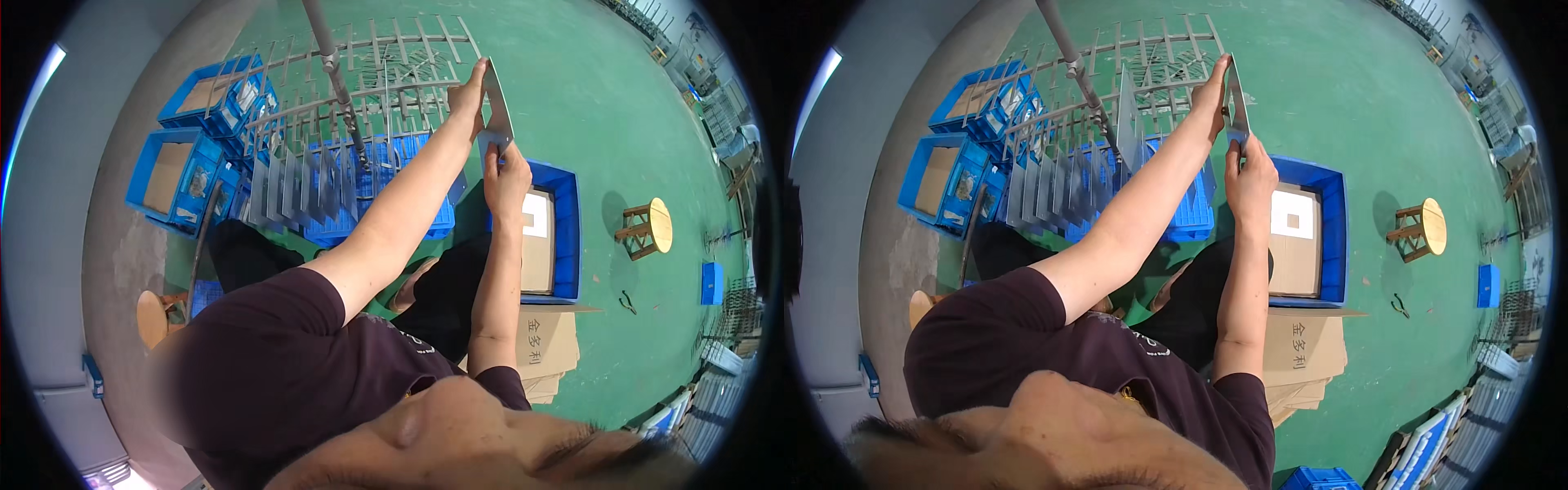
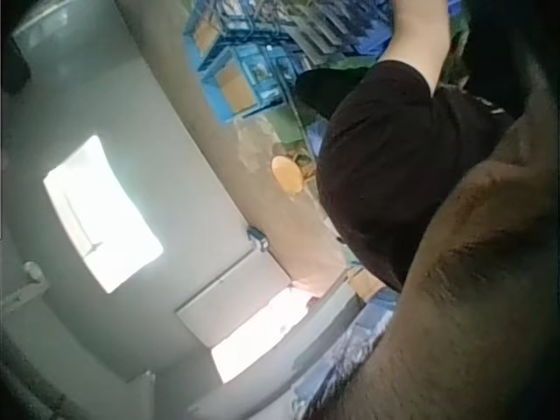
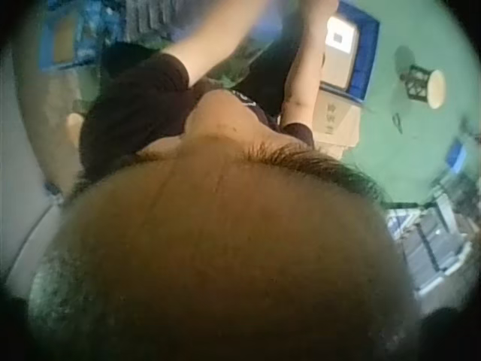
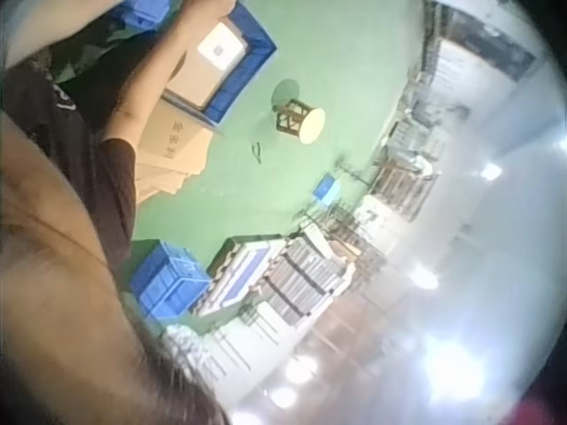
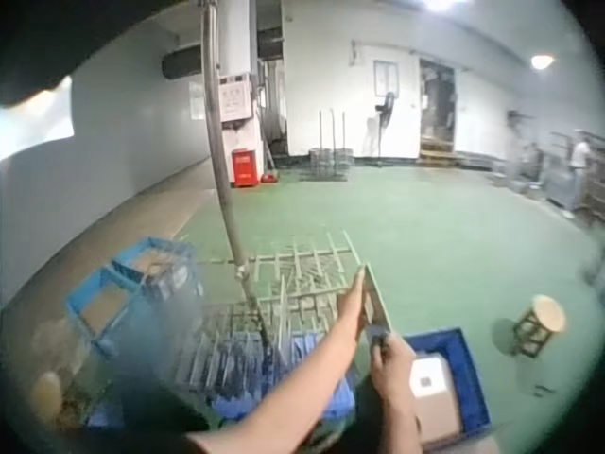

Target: Placing thin metal plates individually into the slots of a wire storage rack.

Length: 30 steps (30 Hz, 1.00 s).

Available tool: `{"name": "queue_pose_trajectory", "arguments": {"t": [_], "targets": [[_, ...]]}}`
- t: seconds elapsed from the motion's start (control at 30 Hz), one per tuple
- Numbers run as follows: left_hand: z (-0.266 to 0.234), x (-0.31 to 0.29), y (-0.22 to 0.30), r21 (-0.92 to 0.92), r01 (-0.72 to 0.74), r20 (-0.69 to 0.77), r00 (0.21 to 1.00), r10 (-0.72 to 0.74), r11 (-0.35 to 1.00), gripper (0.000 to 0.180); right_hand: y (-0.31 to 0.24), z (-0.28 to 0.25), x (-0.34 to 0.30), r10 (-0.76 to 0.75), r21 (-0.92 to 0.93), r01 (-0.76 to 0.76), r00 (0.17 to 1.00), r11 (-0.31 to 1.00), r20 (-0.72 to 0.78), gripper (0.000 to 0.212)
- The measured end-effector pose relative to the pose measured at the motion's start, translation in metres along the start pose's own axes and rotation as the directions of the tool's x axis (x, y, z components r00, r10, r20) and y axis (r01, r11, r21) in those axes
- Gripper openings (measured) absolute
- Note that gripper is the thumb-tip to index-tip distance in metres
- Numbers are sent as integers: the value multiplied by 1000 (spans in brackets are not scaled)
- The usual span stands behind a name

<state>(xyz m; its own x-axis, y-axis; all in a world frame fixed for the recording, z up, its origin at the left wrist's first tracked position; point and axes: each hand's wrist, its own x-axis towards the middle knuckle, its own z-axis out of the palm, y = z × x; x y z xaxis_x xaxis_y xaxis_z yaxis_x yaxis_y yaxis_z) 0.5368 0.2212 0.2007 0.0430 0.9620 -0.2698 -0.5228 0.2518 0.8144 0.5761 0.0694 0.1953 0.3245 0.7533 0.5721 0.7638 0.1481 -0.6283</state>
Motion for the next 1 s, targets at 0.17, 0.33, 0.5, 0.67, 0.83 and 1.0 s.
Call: {"name": "queue_pose_trajectory", "arguments": {"t": [0.17,0.33,0.5,0.67,0.83,1.0], "targets": [[1,-5,2,46,16,-25,1000,-15,999,76,3,4,-2,-72,-55,71,997,996,-32,11],[-1,17,-6,27,-55,-67,996,57,998,74,0,9,0,-76,-85,72,996,994,-46,11],[-2,5,3,172,78,2,997,-80,982,83,7,9,0,-71,-106,62,994,992,-83,7],[-6,10,3,164,32,92,995,-47,986,89,3,10,2,-76,-78,68,990,995,-118,7],[-9,22,4,198,116,5,993,-119,973,93,5,10,2,-73,-106,59,989,993,-130,9],[-3,0,9,258,184,6,981,-192,949,96,11,6,-1,-27,-118,12,991,993,-133,10]]}}
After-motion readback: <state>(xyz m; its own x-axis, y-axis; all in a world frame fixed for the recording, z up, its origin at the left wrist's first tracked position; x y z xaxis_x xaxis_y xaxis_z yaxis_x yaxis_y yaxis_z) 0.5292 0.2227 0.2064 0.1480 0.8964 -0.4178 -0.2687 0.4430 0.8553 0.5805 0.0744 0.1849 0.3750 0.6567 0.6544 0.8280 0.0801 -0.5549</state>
